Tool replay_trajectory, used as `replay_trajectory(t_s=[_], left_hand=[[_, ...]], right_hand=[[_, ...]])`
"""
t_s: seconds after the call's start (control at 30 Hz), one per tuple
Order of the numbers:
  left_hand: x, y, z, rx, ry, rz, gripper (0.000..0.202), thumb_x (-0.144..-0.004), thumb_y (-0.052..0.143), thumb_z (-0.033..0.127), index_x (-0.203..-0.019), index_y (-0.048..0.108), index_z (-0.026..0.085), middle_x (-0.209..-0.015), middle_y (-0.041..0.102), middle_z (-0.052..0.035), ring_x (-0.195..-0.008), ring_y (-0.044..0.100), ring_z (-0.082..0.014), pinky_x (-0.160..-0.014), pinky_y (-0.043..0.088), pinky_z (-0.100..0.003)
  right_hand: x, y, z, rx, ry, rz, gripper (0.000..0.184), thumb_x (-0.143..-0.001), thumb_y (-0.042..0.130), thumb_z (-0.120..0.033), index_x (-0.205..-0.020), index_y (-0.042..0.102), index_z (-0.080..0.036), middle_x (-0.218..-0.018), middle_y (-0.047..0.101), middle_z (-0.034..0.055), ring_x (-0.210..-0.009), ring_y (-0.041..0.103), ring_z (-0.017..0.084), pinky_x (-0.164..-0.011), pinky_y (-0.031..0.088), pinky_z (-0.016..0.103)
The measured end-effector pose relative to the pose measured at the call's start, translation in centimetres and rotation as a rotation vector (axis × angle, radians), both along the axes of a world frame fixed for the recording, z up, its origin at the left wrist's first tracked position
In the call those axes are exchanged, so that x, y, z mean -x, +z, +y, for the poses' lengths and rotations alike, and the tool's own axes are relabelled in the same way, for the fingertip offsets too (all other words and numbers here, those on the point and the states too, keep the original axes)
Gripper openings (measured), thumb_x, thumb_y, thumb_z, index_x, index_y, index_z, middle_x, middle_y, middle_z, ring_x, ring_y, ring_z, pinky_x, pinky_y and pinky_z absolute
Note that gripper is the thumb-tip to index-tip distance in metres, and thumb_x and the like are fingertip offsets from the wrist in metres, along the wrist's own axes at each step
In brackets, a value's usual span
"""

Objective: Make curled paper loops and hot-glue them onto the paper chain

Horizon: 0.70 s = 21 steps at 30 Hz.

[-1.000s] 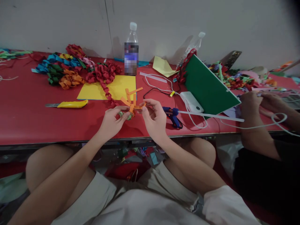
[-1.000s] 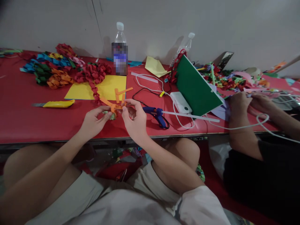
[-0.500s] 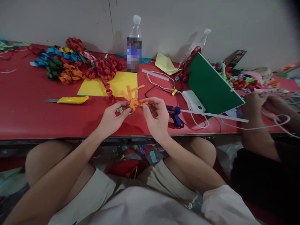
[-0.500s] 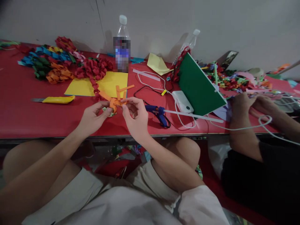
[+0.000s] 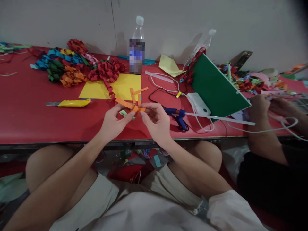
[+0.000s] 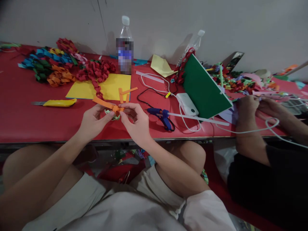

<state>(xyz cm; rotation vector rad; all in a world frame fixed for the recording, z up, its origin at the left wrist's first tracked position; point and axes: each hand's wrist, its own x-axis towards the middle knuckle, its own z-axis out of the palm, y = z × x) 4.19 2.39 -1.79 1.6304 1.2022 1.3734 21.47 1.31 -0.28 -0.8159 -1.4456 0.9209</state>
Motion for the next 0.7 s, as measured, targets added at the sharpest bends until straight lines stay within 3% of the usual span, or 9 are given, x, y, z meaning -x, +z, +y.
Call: replay_trajectory(t_s=[0.2,0.37,0.53,0.7], left_hand=[[-0.2,0.5,-0.1,-0.026,-0.015,-0.097,0.041,-0.091,0.066,0.049,-0.123,0.066,0.022,-0.122,0.069,-0.0098,-0.107,0.067,-0.0202,-0.09,0.056,-0.03],[0.1,1.1,-0.5,-0.137,0.1,0.076,0.037,-0.098,0.055,0.049,-0.118,0.072,0.023,-0.127,0.068,-0.0096,-0.12,0.062,-0.0234,-0.104,0.05,-0.036],[0.3,1.0,-0.6,-0.083,0.136,-0.006,0.044,-0.092,0.064,0.05,-0.127,0.069,0.024,-0.108,0.073,-0.0057,-0.096,0.069,-0.0184,-0.089,0.055,-0.029],[-0.5,1.4,-1.1,-0.206,0.028,0.179,0.032,-0.098,0.059,0.036,-0.123,0.073,0.022,-0.101,0.071,-0.0071,-0.089,0.066,-0.0162,-0.084,0.054,-0.028]], right_hand=[[0.1,0.1,0.1,-0.008,-0.043,0.061,0.017,-0.094,0.065,-0.03,-0.105,0.056,-0.022,-0.108,0.07,0.0071,-0.089,0.069,0.013,-0.087,0.061,0.032],[0.1,-0.2,0.2,0.014,-0.054,0.023,0.015,-0.093,0.065,-0.029,-0.103,0.057,-0.022,-0.107,0.071,0.0067,-0.089,0.069,0.013,-0.084,0.061,0.03],[-0.3,-0.1,0.1,-0.045,-0.088,-0.066,0.019,-0.093,0.065,-0.028,-0.111,0.067,-0.023,-0.106,0.07,0.0055,-0.094,0.069,0.015,-0.085,0.061,0.03],[-0.4,0.4,-0.3,-0.182,-0.158,-0.191,0.026,-0.096,0.06,-0.022,-0.119,0.071,-0.028,-0.109,0.067,0.0052,-0.094,0.067,0.014,-0.085,0.06,0.03]])
